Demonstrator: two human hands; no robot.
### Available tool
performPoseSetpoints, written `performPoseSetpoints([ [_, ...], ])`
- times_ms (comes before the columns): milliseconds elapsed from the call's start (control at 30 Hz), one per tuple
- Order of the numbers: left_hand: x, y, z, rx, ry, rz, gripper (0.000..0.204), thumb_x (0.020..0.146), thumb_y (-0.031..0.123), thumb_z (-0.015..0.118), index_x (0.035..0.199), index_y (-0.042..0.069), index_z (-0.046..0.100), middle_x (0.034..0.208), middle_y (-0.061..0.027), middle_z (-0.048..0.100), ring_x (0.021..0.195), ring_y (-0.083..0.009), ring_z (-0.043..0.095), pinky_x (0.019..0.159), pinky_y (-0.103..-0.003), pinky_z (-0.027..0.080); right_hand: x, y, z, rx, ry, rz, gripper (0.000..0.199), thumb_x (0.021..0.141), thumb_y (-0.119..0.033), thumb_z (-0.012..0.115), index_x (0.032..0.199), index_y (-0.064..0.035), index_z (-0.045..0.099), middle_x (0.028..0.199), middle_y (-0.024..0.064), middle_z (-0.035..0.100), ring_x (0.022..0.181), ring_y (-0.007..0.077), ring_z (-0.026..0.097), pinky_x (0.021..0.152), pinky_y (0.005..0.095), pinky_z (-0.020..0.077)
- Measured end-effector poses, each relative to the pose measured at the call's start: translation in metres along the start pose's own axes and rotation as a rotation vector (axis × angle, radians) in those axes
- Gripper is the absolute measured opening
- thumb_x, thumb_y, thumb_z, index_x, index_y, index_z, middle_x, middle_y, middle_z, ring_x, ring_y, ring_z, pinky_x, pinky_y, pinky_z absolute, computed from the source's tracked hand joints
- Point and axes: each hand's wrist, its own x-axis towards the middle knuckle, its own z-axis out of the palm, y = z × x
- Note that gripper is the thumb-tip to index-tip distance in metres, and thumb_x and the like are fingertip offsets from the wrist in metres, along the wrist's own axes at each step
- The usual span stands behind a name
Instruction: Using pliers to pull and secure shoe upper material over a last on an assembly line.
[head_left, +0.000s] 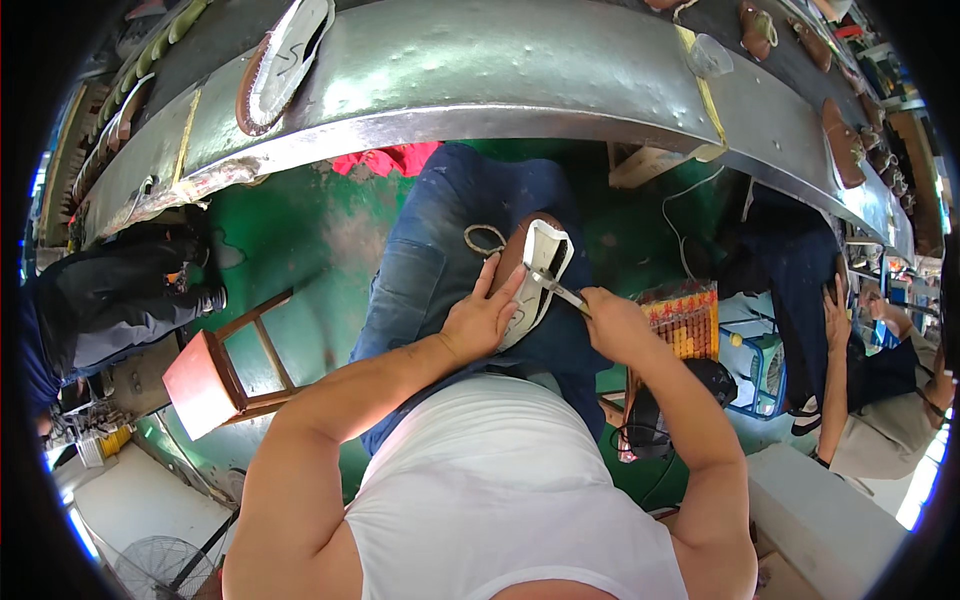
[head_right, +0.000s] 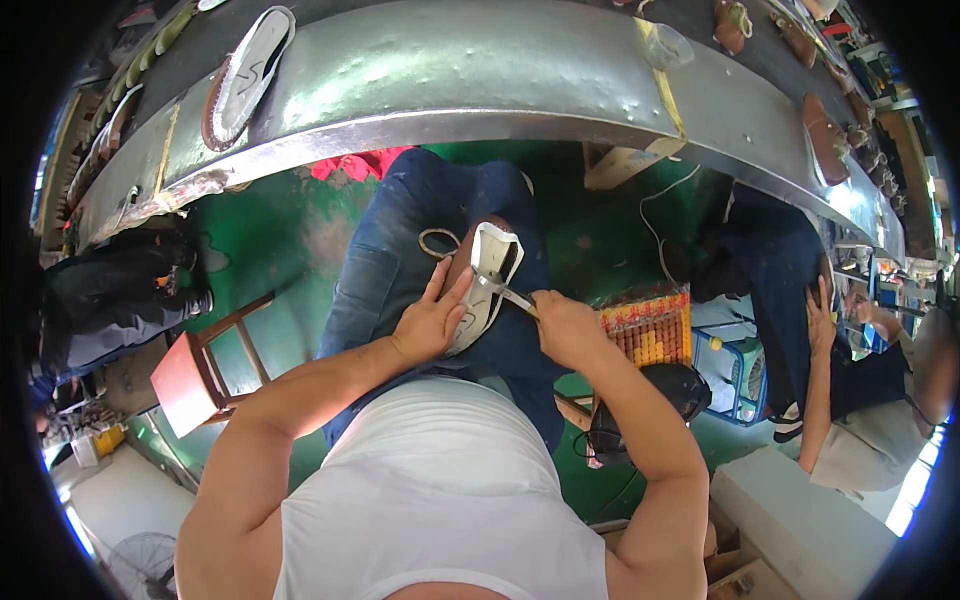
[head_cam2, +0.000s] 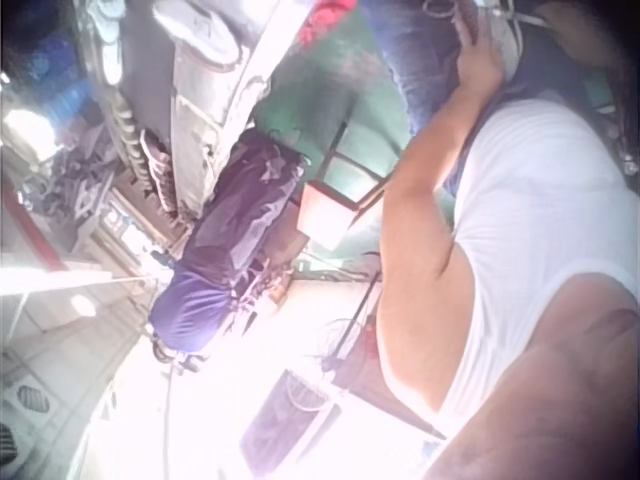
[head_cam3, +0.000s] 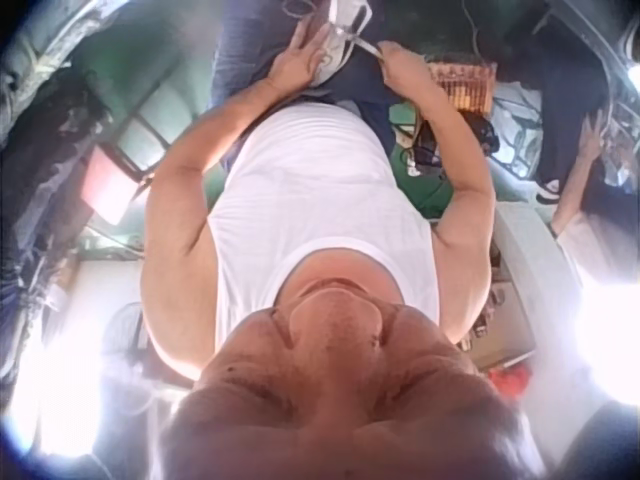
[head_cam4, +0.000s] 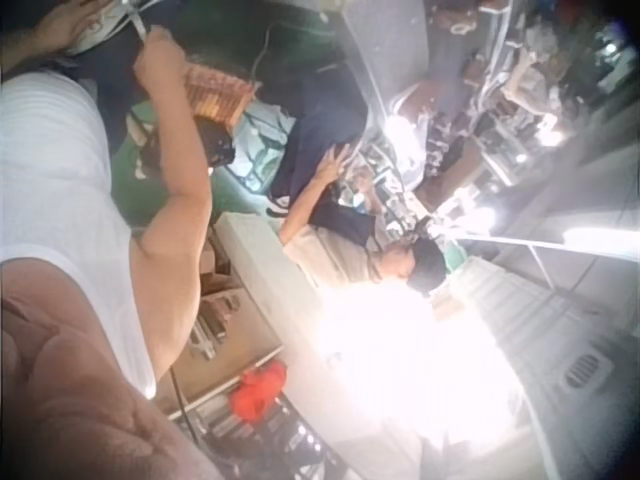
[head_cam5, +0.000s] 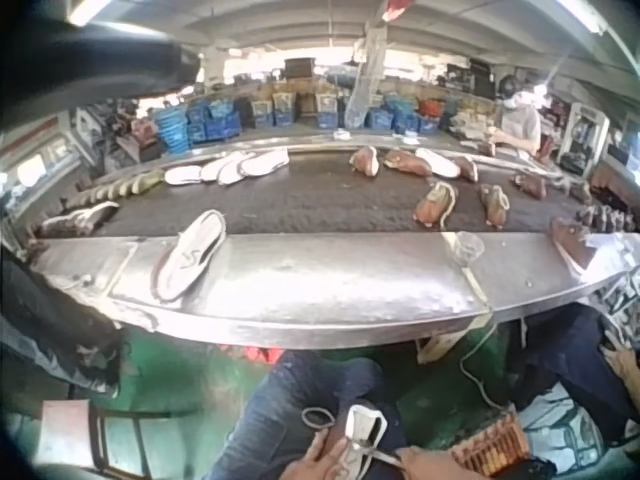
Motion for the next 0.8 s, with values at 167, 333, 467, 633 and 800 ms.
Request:
performPoseSetpoints([
  [167,0.01,0.004,-0.016,0.032,-0.164,-0.068,0.056,0.1,0.029,0.046,0.153,0.024,0.03,0.155,-0.0321,0.018,0.099,-0.0524,0.062,0.089,-0.051,0.054,0.008,-0.008,-0.053,0.258,-0.235,0.106,0.027,0.093,-0.022,0.061,0.107,0.0009,0.058,0.091,0.0255,0.065,0.09,0.0461,0.062,0.078,0.0491,0.0483],
  [333,0.016,0.032,-0.04,0.08,-0.318,-0.105,0.058,0.1,0.03,0.048,0.154,0.021,0.028,0.155,-0.0336,0.017,0.104,-0.0526,0.06,0.093,-0.049,0.052,0.021,-0.026,-0.009,0.469,0.177,0.072,0.032,0.099,-0.029,0.052,0.103,0.0028,0.057,0.091,0.0273,0.064,0.088,0.0468,0.062,0.078,0.0502,0.0482],
  [467,-0.018,0.007,-0.028,-0.347,-0.115,-0.197,0.074,0.096,0.029,0.058,0.154,0.002,0.02,0.154,-0.0333,0.025,0.13,-0.0453,0.048,0.11,-0.04,0.04,0.019,-0.017,-0.002,0.17,-0.059,0.117,0.042,0.101,-0.037,0.047,0.097,0.0044,0.055,0.089,0.0276,0.065,0.084,0.0466,0.062,0.076,0.051,0.0478],
  [633,-0.015,0.004,-0.028,-0.487,-0.197,-0.332,0.093,0.087,0.025,0.073,0.156,0.003,0.015,0.145,-0.0242,0.047,0.132,-0.0303,0.049,0.111,-0.034,0.037,-0.009,-0.027,-0.003,0.54,-0.054,0.135,0.042,0.102,-0.036,0.045,0.093,0.0037,0.056,0.087,0.0277,0.064,0.086,0.0465,0.062,0.075,0.0499,0.0477],
  [800,-0.009,0.02,-0.046,-0.401,-0.315,-0.374,0.098,0.079,0.021,0.076,0.156,0.004,0.018,0.142,-0.0247,0.05,0.129,-0.0325,0.053,0.109,-0.034,0.039,-0.007,-0.031,-0.002,0.402,-0.213,0.161,0.042,0.101,-0.037,0.046,0.1,0.0025,0.059,0.087,0.0278,0.064,0.088,0.0488,0.06,0.079,0.0506,0.0472],
])
